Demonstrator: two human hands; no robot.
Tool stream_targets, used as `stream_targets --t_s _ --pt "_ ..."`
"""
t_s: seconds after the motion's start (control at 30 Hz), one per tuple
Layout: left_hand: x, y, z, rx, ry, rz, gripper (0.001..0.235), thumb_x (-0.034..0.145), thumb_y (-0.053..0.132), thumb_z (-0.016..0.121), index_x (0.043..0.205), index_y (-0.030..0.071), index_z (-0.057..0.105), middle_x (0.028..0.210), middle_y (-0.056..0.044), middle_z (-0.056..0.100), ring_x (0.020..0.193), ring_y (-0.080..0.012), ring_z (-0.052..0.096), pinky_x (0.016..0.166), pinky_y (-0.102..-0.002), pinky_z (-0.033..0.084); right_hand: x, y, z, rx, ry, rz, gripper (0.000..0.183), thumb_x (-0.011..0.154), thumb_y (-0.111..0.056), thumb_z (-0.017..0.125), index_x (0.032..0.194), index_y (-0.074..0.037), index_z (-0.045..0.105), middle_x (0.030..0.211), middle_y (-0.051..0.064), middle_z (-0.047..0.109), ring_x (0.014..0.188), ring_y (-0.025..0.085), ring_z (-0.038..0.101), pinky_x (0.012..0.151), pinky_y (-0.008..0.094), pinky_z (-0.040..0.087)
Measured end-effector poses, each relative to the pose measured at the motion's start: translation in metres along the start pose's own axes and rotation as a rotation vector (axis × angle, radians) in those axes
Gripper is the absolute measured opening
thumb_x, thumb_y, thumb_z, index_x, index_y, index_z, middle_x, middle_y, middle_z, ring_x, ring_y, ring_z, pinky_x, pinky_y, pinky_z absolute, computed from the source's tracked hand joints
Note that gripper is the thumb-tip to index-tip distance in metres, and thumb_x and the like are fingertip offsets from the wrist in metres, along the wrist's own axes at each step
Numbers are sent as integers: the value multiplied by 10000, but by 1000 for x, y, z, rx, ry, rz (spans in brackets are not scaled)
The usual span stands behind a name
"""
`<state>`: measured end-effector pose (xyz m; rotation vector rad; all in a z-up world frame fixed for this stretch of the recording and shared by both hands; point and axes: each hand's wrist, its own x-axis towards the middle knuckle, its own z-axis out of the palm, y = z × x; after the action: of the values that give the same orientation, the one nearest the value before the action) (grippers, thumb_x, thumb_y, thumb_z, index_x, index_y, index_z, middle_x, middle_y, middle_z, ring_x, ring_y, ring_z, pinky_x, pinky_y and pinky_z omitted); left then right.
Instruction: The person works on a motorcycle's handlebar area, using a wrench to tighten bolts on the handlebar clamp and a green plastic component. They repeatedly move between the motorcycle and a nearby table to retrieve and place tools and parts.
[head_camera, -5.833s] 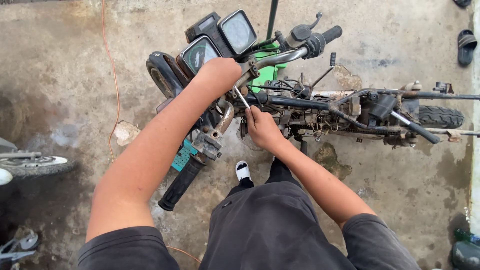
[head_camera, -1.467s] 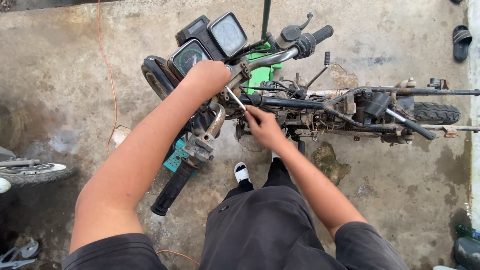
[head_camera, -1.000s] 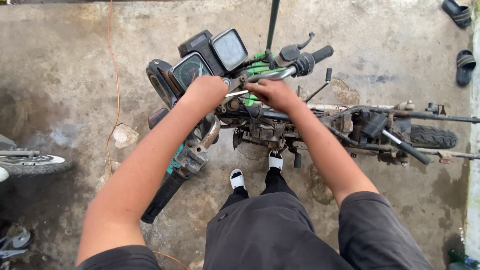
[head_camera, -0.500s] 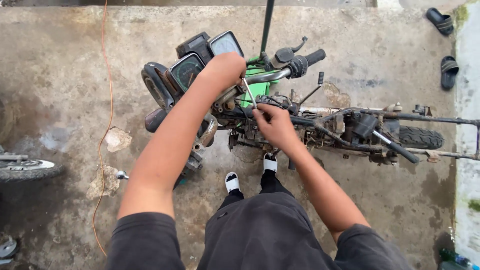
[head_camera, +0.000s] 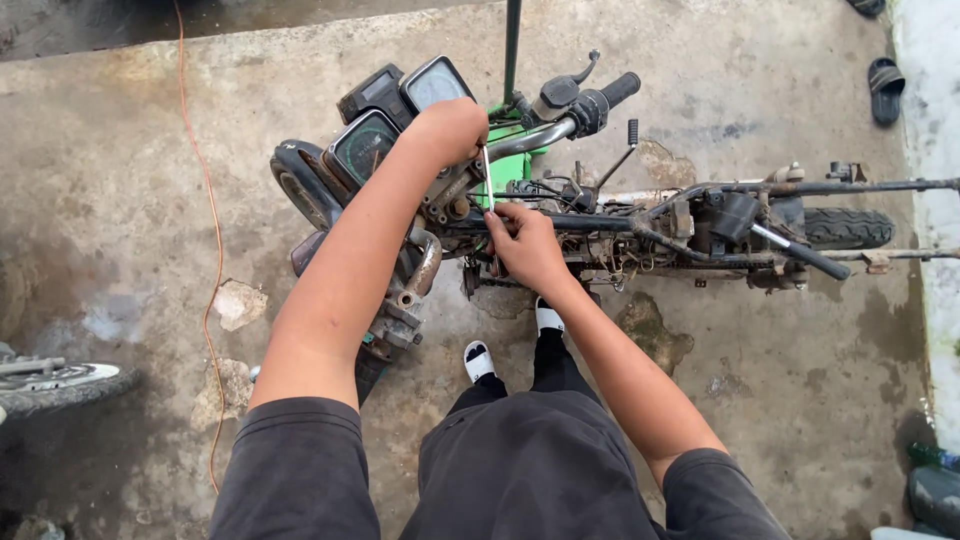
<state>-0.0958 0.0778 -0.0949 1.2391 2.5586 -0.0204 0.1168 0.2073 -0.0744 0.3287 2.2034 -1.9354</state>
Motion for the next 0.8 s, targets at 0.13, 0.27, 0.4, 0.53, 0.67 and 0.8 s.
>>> stream_targets --t_s 0.13,0.27,0.4,0.53,0.67,0.8 --pt "8 -4 4 34 -2 51 196 818 245 850 807 76 752 773 -110 715 793 -351 740 678 -503 645 -5 -13 15 141 -10 103 226 1021 -201 585 1121 -48 718 629 137 717 472 244 722 419 354 613" --pt "11 8 -12 162 -163 34 103 838 44 673 847 72 772 842 -143 708 746 -367 697 597 -475 593 -2 -14 30 731 -97 398 288 1068 -225 527 1277 -46 615 778 136 626 614 281 695 535 376 610" --pt "9 6 -10 191 -176 50 114 874 31 671 900 76 772 903 -135 701 806 -365 713 653 -477 605 4 -4 57 967 -103 418 188 1080 -247 521 1167 -108 614 745 112 626 599 245 614 590 395 567" --pt "6 4 -14 187 -177 99 127 880 33 675 915 93 781 932 -134 688 825 -340 708 649 -466 611 -2 -3 61 837 -24 421 217 1092 -249 497 1193 -104 623 720 101 563 531 230 566 502 407 556" --pt "3 11 -27 100 -235 41 184 847 -49 643 875 69 781 953 -162 666 771 -370 682 652 -477 588 -8 -9 42 624 20 298 321 1076 -228 495 1318 -74 638 679 64 476 430 166 416 380 325 401" --pt "10 8 -18 121 -221 33 82 843 45 720 893 52 785 915 -157 712 827 -383 714 693 -488 610 -4 -15 16 518 -69 343 332 1088 -216 458 1336 -86 637 675 44 410 435 135 353 380 281 254"
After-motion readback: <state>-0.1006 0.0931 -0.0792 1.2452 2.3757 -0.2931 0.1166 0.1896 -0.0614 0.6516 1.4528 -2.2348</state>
